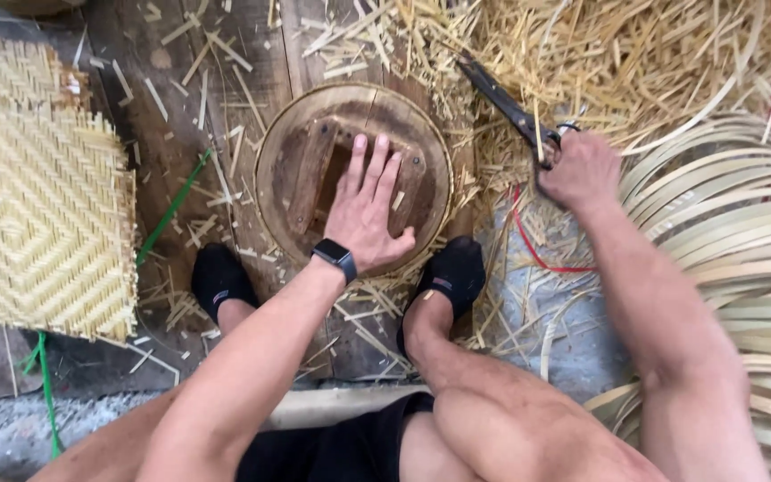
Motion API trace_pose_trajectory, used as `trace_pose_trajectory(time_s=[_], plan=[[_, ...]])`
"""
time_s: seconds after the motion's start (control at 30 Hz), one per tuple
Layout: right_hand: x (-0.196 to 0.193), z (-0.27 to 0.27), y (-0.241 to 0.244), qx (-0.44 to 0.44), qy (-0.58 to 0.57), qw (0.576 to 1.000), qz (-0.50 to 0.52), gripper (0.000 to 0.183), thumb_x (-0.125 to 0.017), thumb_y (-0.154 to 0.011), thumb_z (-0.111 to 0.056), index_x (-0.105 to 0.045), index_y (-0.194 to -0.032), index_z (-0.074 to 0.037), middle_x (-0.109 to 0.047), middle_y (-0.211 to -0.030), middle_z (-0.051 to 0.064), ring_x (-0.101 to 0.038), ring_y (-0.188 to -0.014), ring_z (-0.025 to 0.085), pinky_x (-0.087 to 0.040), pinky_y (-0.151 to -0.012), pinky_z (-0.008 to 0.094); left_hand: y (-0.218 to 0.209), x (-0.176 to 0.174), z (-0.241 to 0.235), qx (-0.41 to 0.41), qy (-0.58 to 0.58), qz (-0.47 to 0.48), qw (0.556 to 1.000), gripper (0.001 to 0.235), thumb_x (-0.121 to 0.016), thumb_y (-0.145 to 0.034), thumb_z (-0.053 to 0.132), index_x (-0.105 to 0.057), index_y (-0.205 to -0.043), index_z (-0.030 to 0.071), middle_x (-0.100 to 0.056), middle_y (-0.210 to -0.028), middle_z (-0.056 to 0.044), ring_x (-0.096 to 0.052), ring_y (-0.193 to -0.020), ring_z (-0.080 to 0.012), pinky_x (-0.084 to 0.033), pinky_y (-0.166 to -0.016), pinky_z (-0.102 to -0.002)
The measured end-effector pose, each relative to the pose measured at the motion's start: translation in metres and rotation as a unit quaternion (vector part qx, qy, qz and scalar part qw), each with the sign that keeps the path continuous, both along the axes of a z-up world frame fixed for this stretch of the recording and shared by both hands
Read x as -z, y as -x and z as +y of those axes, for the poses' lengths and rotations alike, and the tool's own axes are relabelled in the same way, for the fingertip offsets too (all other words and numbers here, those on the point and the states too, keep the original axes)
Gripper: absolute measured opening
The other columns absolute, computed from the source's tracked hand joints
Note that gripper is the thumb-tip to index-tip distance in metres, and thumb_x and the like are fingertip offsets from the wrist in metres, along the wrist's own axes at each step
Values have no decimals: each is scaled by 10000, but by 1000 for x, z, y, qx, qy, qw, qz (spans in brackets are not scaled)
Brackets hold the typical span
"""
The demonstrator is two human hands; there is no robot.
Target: The person sits on the floor making a round woven bamboo tray. They lay a square woven bamboo mat over a round wooden mold, trim the overhanging edges with scissors, press and shape the mat to the mold, fit a bent bamboo rim strip around the edge, and tuck and secure the rim to finish the tray.
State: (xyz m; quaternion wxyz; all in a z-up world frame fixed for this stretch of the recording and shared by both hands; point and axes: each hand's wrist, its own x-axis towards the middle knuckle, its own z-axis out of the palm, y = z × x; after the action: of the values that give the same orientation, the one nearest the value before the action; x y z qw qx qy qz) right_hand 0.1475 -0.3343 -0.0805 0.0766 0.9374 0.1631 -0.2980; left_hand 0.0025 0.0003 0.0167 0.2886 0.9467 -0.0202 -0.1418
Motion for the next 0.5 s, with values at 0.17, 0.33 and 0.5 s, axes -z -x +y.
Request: trace_pose_trajectory(time_s=[0.17,0.33,0.5], plan=[[18,17,26,89,-74,990,-78,766,-854,-783,-449,-518,-1167,121,-535,-1201,298,-457,-1189,438,-387,-1055,519,-77,-15,25,-52,-23,42,997,321,-600,-1042,381,-702,-1195,117,-691,-1193,-113,-618,-1131,-282,-497,-1038,-475],[-74,93,64,295,-236,926,1,636,-813,-788,-245,-556,-1289,50,-621,-1149,216,-597,-1092,338,-497,-949,457,-139,73,41,60,-9,-7,998,328,-684,-1015,406,-758,-1172,128,-695,-1108,-148,-617,-1077,-303,-486,-970,-506],[-26,117,107,441,-352,807,175,252,-752,-932,-218,-733,-1008,22,-744,-805,140,-723,-651,183,-604,-568,323,-166,76,22,76,16,136,988,284,-779,-912,467,-825,-1037,215,-730,-1036,-137,-607,-1079,-335,-434,-1016,-526]])
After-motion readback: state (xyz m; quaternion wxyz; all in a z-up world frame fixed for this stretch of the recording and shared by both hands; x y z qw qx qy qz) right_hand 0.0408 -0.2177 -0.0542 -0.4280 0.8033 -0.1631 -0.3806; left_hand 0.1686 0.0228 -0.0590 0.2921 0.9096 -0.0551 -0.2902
